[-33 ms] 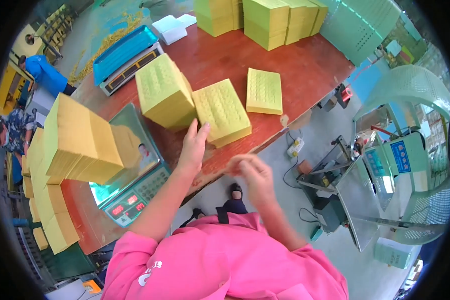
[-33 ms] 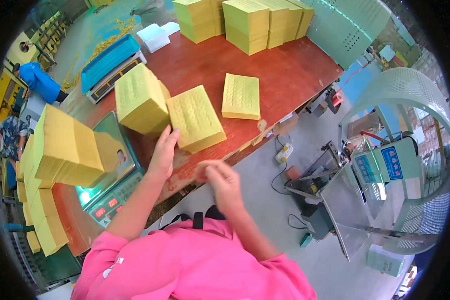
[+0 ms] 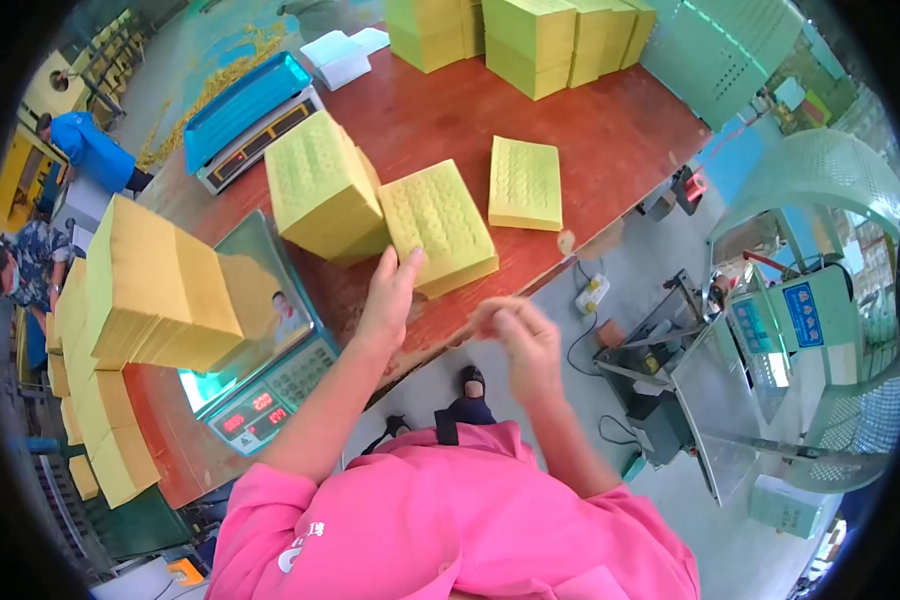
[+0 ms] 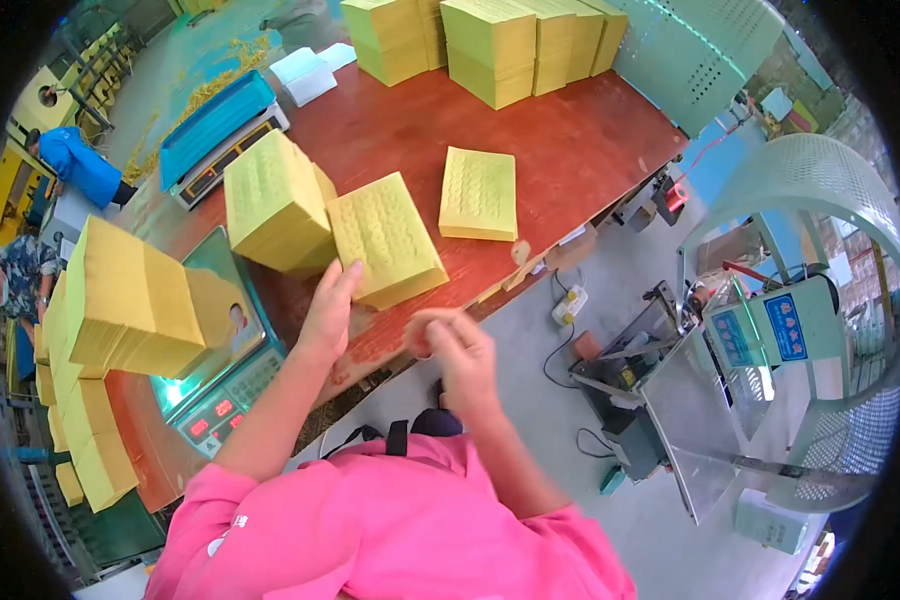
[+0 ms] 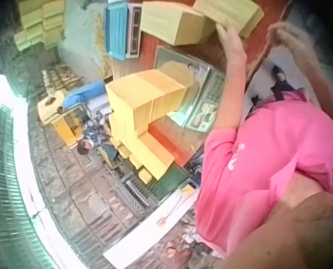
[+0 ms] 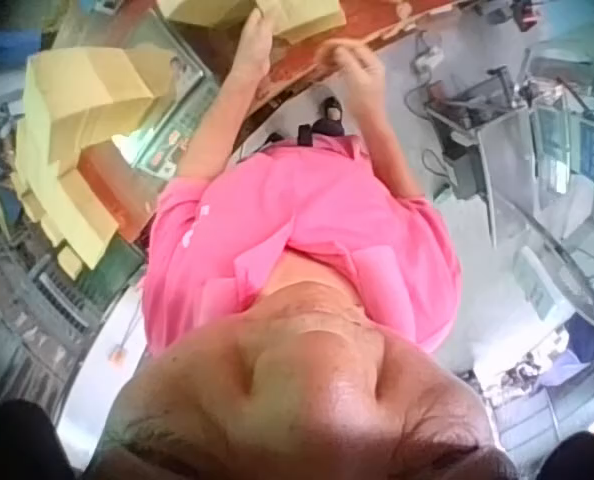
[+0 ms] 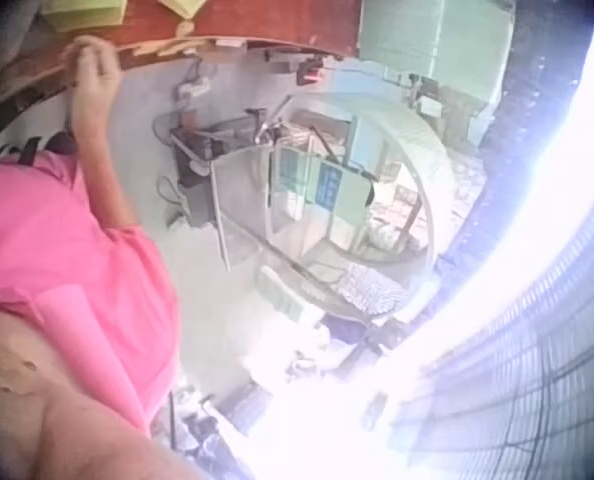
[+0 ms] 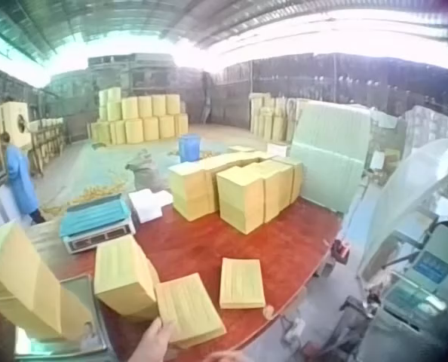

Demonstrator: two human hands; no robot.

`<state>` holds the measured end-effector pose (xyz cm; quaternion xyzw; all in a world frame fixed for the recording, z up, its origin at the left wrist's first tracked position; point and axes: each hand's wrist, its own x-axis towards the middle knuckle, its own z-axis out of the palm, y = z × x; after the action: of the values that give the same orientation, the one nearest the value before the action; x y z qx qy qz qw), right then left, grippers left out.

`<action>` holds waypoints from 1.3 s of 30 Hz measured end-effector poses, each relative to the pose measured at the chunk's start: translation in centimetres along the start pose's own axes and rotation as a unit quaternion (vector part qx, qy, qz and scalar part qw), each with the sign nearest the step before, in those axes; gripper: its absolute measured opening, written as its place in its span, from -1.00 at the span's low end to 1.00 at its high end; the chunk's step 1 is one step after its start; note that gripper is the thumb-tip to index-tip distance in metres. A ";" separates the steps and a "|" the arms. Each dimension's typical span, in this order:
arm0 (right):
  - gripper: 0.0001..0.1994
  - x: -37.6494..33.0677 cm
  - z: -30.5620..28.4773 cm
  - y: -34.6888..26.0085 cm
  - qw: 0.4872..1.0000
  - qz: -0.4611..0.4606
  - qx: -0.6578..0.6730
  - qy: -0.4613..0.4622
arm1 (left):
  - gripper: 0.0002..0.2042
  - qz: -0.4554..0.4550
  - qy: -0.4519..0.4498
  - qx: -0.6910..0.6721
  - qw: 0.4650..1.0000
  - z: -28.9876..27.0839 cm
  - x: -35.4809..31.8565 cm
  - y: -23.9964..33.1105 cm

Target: Operating a conveyor and weighing stacks of yellow paper on a scale.

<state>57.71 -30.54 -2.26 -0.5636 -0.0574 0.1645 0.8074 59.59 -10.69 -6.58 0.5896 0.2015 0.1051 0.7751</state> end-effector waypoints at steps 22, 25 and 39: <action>-0.48 19.0 -14.8 0.8 0.714 -0.299 -0.629 -0.072 | -0.66 0.174 0.132 0.253 0.943 1.2 -4.8 4.3; -0.50 19.0 -14.3 -0.2 0.702 -0.281 -0.648 -0.088 | -0.81 0.307 0.195 0.417 0.833 -0.4 -3.9 9.6; -0.75 9.1 -2.9 -5.2 0.844 -0.302 -0.435 -0.091 | -0.76 0.377 0.071 0.582 0.717 -8.5 3.8 13.6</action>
<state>68.14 -31.77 0.69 -0.7943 -0.3633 -0.0790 0.4806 60.35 2.10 3.80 0.9424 0.0389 0.2920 0.1584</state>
